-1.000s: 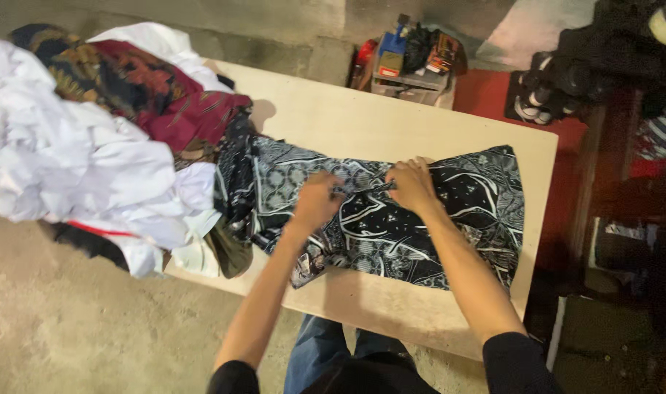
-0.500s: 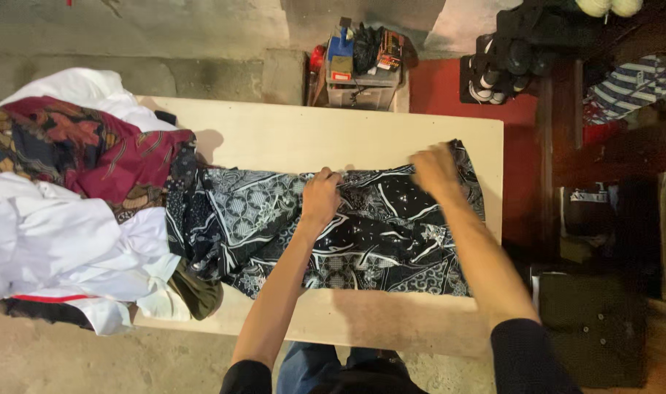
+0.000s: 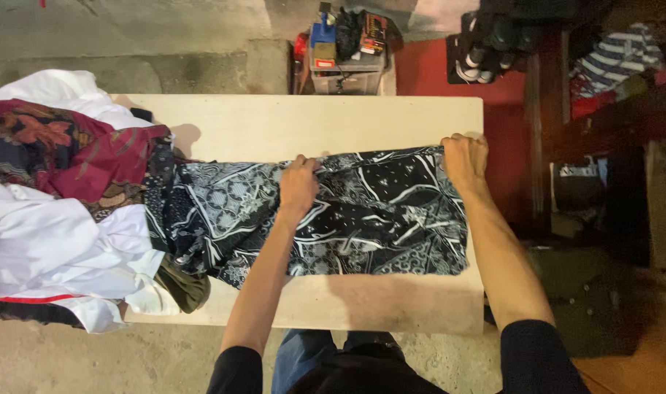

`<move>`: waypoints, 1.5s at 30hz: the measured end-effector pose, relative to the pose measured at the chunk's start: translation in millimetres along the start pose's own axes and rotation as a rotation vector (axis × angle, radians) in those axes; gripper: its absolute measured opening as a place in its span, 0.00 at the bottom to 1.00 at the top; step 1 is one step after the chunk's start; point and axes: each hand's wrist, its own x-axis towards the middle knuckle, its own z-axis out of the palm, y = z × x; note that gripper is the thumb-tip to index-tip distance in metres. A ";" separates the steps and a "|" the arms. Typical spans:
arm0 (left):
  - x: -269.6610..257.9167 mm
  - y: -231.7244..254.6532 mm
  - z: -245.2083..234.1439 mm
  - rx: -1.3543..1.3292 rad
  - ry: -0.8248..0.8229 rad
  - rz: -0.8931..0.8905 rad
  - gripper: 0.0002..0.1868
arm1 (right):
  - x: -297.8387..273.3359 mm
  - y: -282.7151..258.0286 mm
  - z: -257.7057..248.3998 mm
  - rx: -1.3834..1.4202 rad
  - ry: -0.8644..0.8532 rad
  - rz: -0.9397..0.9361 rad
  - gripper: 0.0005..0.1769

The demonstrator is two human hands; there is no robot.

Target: The person picks up a shirt from a pile of laundry, spreads it out on a table, folds the sleeves and sides inward, and سپس folds it into a compact square before carrying it toward a wardrobe.

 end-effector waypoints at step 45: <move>-164.1 -174.6 -78.6 0.072 0.175 -0.652 0.27 | -42.7 -299.6 -79.9 0.724 -0.176 -0.371 0.20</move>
